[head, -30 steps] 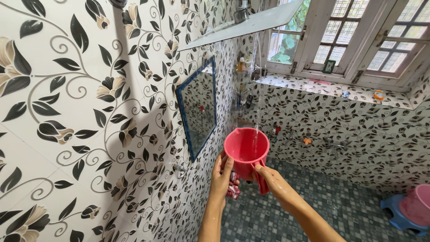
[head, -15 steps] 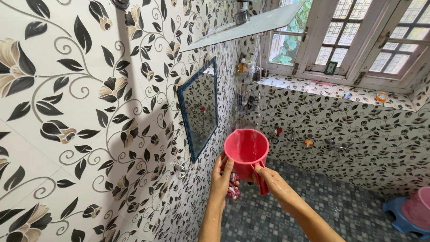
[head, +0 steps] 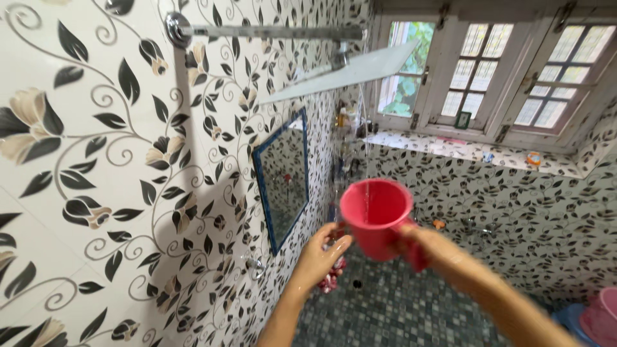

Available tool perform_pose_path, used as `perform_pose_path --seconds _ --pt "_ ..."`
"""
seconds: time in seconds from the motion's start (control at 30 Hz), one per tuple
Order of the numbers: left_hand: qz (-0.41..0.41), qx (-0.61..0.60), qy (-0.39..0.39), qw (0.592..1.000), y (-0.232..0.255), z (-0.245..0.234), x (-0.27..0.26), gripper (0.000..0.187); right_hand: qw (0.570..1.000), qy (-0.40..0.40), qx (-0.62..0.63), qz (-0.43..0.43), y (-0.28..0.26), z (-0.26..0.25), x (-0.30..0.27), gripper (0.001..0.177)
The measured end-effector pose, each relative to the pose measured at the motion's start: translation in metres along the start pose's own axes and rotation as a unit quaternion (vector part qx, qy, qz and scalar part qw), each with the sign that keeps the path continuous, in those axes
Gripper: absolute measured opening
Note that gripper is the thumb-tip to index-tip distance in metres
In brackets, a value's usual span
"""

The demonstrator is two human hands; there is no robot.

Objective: The person wipes the tiled wall with a pink cloth, pours water from a red mug onto the wall and fixtures, and moves various buckets and a stool around the bathroom.

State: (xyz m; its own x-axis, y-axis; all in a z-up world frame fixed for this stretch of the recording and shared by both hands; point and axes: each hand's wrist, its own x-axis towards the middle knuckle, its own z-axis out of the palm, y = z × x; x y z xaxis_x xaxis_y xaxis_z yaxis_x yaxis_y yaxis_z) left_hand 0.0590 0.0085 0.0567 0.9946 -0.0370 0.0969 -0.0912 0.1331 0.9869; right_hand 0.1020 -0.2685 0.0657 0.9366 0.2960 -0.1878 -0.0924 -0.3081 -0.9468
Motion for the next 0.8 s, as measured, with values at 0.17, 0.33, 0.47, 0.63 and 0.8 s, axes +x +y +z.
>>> perform_pose_path --seconds 0.17,0.33,0.47,0.63,0.8 --pt "0.096 0.213 -0.062 0.970 0.091 0.021 0.021 0.039 0.973 0.114 -0.201 -0.005 -0.100 -0.126 -0.022 0.067" --pt "0.065 0.205 -0.091 0.972 0.140 0.040 0.041 0.034 0.942 0.195 -0.272 -0.021 -0.223 -0.223 -0.034 0.064" --pt "-0.015 0.198 -0.078 0.977 0.140 0.042 0.058 0.038 0.883 0.253 -0.389 -0.071 -0.305 -0.244 -0.026 0.063" --pt "0.044 0.190 -0.093 0.976 0.122 0.035 0.075 0.041 0.821 0.258 -0.505 -0.065 -0.357 -0.196 -0.027 0.067" --pt "0.018 0.242 -0.074 0.967 0.119 0.027 0.069 0.038 0.811 0.251 -0.521 -0.083 -0.361 -0.166 -0.024 0.063"
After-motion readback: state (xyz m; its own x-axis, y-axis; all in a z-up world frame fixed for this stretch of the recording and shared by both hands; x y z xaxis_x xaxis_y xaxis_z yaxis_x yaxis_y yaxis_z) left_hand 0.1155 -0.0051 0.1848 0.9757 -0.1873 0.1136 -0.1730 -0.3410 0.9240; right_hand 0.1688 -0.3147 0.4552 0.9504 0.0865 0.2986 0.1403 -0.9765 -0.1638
